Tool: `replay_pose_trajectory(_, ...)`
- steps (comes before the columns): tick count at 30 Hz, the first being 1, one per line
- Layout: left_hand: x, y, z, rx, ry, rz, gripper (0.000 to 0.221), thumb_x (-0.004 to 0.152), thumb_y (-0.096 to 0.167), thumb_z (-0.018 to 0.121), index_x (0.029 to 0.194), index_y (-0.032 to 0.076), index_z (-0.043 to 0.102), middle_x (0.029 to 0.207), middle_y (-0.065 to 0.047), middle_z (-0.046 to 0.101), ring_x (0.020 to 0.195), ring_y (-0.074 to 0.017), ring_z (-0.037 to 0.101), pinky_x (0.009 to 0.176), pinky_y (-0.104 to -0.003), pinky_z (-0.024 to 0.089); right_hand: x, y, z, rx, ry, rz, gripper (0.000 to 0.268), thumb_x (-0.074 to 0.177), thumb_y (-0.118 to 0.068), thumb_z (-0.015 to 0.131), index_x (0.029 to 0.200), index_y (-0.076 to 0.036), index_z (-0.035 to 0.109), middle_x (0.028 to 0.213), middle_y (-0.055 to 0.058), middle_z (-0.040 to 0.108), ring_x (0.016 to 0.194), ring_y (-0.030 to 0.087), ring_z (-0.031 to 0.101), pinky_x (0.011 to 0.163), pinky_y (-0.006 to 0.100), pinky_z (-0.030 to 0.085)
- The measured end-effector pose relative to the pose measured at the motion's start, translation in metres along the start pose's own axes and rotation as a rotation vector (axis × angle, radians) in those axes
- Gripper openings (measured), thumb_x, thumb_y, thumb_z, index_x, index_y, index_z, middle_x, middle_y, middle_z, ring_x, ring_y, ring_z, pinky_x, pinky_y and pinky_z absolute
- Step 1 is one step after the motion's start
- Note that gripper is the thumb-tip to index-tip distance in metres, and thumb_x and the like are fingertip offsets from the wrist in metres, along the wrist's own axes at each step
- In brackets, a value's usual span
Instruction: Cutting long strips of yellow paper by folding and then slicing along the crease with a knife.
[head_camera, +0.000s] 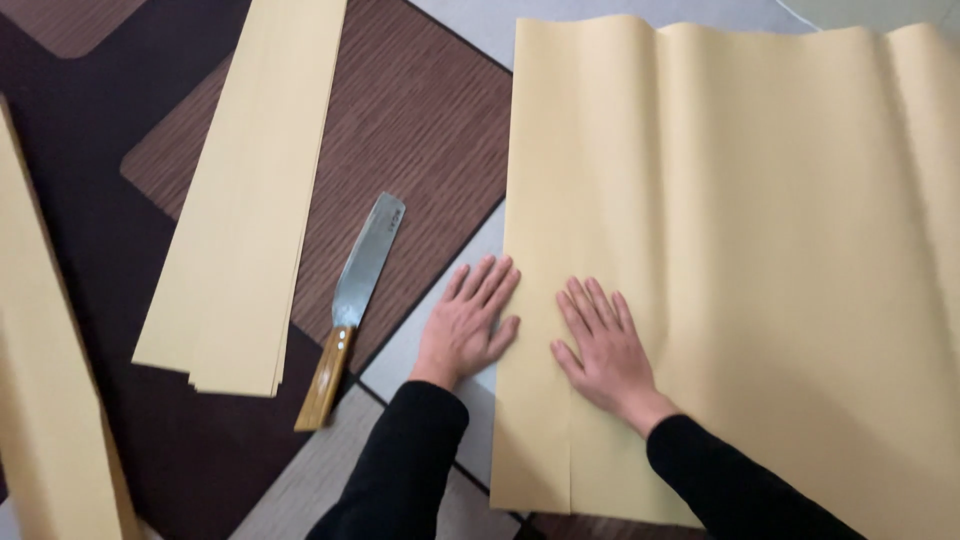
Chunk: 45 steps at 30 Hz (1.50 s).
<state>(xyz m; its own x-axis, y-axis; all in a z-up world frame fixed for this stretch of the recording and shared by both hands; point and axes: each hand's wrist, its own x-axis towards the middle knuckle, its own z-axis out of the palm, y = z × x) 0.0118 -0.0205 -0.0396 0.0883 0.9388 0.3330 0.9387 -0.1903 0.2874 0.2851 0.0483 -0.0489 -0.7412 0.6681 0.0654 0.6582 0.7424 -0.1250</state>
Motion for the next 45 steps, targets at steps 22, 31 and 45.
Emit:
replay_pose_trajectory(22, -0.126, 0.068, -0.051, 0.125, -0.203, -0.036, 0.058, 0.115, 0.035, 0.054, 0.171, 0.021, 0.054, 0.178, -0.004, 0.053, 0.169, -0.0320, 0.039, 0.136, -0.068, 0.023, 0.018, -0.008, 0.001, 0.190, -0.021, -0.008, 0.077, 0.112, -0.057, 0.055, 0.178, -0.019, 0.044, 0.188, 0.012, 0.036, 0.174, 0.041, 0.029, 0.138, 0.070, 0.018)
replay_pose_trajectory(31, -0.115, 0.057, -0.058, 0.148, -0.260, -0.046, 0.059, 0.115, 0.024, 0.046, 0.173, 0.012, 0.050, 0.180, -0.011, 0.050, 0.169, -0.0318, 0.042, 0.136, -0.062, 0.029, 0.036, -0.021, 0.006, 0.086, -0.112, -0.015, 0.072, 0.116, -0.060, 0.042, 0.180, -0.028, 0.041, 0.193, 0.006, 0.028, 0.179, 0.037, 0.017, 0.140, 0.069, 0.008)
replay_pose_trajectory(45, -0.156, 0.058, -0.094, -0.017, 0.041, -0.228, 0.051, 0.106, 0.032, 0.071, 0.153, 0.012, 0.070, 0.144, -0.018, 0.074, 0.137, -0.0376, 0.069, 0.122, -0.056, 0.050, 0.034, -0.024, 0.013, 0.068, -0.102, -0.011, 0.073, 0.116, -0.060, 0.040, 0.181, -0.028, 0.039, 0.195, 0.005, 0.021, 0.179, 0.036, 0.012, 0.141, 0.068, 0.008)
